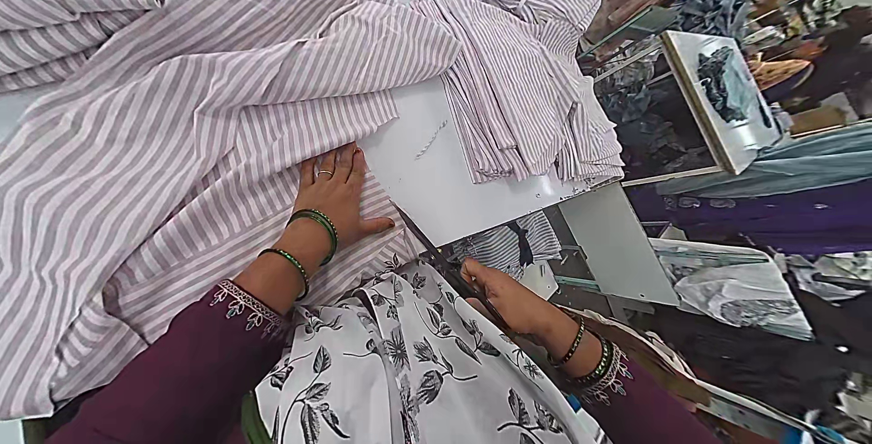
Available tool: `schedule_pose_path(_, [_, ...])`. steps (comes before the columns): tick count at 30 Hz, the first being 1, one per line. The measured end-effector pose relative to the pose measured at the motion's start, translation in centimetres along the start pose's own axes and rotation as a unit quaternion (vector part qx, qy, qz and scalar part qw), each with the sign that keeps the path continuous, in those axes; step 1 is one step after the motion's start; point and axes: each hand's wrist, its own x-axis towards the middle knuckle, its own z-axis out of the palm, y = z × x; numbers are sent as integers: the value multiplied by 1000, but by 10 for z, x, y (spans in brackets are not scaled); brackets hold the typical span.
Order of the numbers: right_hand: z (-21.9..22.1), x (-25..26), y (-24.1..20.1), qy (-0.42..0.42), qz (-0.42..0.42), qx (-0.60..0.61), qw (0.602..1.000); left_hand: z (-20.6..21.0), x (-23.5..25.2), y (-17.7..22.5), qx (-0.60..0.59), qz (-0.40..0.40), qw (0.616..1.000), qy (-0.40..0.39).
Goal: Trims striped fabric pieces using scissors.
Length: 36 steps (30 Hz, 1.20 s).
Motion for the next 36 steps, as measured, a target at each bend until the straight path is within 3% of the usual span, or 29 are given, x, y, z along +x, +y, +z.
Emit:
schedule_pose_path(5, [-4, 6, -9, -45, 23, -32, 998, 1, -1, -1, 0, 1, 1000, 5])
schedule_pose_path(11, [-1, 10, -8, -3, -1, 11, 1000, -2, -1, 2, 4, -9, 1000, -11])
schedule_pose_path(16, [-8, 15, -15, -45, 7, -18, 999, -1, 1, 0, -13, -8, 1000, -5])
schedule_pose_path(21, [-3, 19, -19, -8, 8, 36, 999, -2, 0, 1, -6, -16, 1000, -16])
schedule_pose_path(26, [-10, 25, -22, -46, 13, 24, 999, -4, 0, 2, -18, -17, 1000, -20])
schedule_pose_path(31, [-3, 28, -29, -18, -3, 74, 997, -6, 2, 2, -10, -22, 999, -39])
schedule_pose_path(36, [-10, 31, -30, -45, 3, 48, 998, -7, 2, 2, -11, -21, 999, -43])
